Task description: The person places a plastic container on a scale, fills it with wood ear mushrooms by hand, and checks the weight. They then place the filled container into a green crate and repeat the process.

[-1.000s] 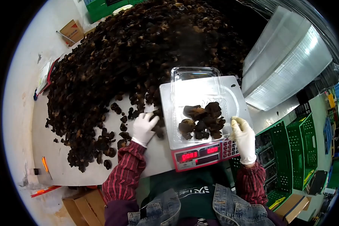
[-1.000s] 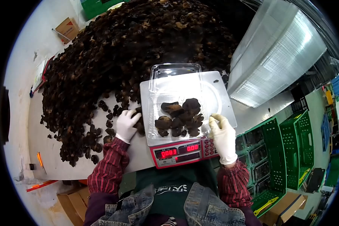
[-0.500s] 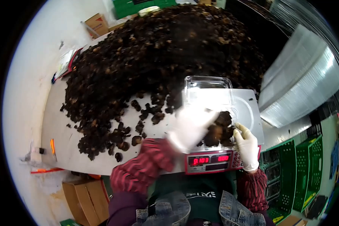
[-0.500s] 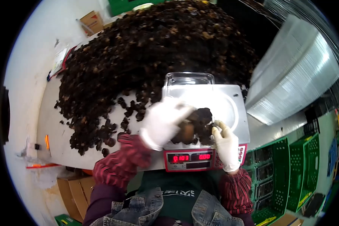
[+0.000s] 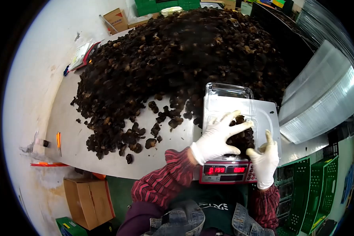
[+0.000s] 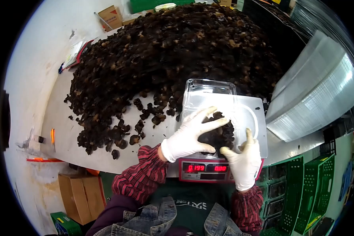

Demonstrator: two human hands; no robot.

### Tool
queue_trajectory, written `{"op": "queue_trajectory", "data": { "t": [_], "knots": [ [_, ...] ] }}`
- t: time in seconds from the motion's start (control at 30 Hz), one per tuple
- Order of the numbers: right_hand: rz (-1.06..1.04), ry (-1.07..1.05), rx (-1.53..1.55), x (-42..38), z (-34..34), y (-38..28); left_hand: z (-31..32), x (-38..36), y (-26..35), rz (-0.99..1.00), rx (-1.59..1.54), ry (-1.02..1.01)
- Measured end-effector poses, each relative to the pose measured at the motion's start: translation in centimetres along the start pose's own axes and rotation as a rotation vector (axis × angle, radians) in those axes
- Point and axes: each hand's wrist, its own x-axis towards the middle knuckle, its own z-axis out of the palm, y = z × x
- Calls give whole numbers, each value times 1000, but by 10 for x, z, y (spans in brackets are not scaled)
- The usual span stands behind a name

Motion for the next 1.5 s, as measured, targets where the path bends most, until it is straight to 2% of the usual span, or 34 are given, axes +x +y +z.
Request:
{"op": "queue_trajectory", "data": {
  "t": [0.03, 0.07, 0.1, 0.17, 0.3, 0.37, 0.43, 0.5, 0.57, 0.6, 0.63, 0.67, 0.7, 0.77, 0.83, 0.9, 0.97, 1.03, 1.07, 1.1, 1.17, 1.2, 1.23, 1.3, 1.37, 1.43, 1.5],
  "knots": [
    [-141, 11, -171, 0, -1, -7, 2, -1, -3, 54, -10, 74],
    [-120, -13, -230, 2, 1, -15, 5, -1, -5, 83, 63, 85],
    [-72, -72, -254, 4, 2, -18, 8, -2, -5, 132, 281, 61],
    [-47, -153, -204, 9, 1, -15, 8, -3, -3, 152, 356, 55],
    [96, -181, -14, 14, -15, -14, -11, -4, 2, 143, 63, 127],
    [88, -135, 84, 12, -19, -6, -10, -10, -6, 204, 145, 227],
    [118, -137, 151, 9, -25, -5, -8, -17, -10, 200, -49, 338],
    [146, -145, 223, 5, -26, -3, -5, -31, -12, 97, -101, 487],
    [-151, -136, 1, 5, -23, 1, -5, -45, -8, -45, -9, 536],
    [-181, -148, -20, 7, -21, -4, -1, -48, -12, 6, 116, 477],
    [-304, -123, -90, 7, -17, -8, 1, -49, -13, 55, 239, 415],
    [-337, -160, -175, 5, -7, -12, 5, -49, -10, 89, 318, 359],
    [-371, -200, -259, 3, 1, -17, 10, -49, -7, 65, 333, 385],
    [-444, -189, -250, 3, -4, -21, 2, -51, 1, 61, 367, 302],
    [-288, -313, -124, 4, -23, -20, -6, -56, -2, 84, 232, 489],
    [-141, -120, 119, 1, -41, -15, -19, -66, -37, -12, 199, 589],
    [-38, 55, 164, -3, -45, 11, -31, -76, -94, -310, 110, 529],
    [287, 28, 301, -7, -55, 14, -28, -89, -133, -331, 527, 370],
    [301, 32, 338, -11, -54, 21, -23, -101, -149, -359, 782, 207],
    [306, 33, 338, -15, -54, 27, -16, -106, -168, -261, 696, 321],
    [300, -33, 336, -25, -52, 36, -15, -120, -193, -339, 477, 344],
    [265, -29, 318, -28, -50, 41, -17, -119, -191, -281, 394, 404],
    [271, -32, 319, -30, -51, 41, -23, -119, -183, -324, 328, 425],
    [349, -33, 341, -31, -52, 42, -32, -121, -185, -307, 205, 503],
    [358, -21, 340, -32, -52, 41, -38, -120, -185, -446, 47, 588],
    [319, -26, 354, -32, -50, 39, -48, -104, -143, -482, -132, 610],
    [354, -64, 337, -31, -48, 37, -48, -81, -92, -245, -244, 641]
  ]
}}
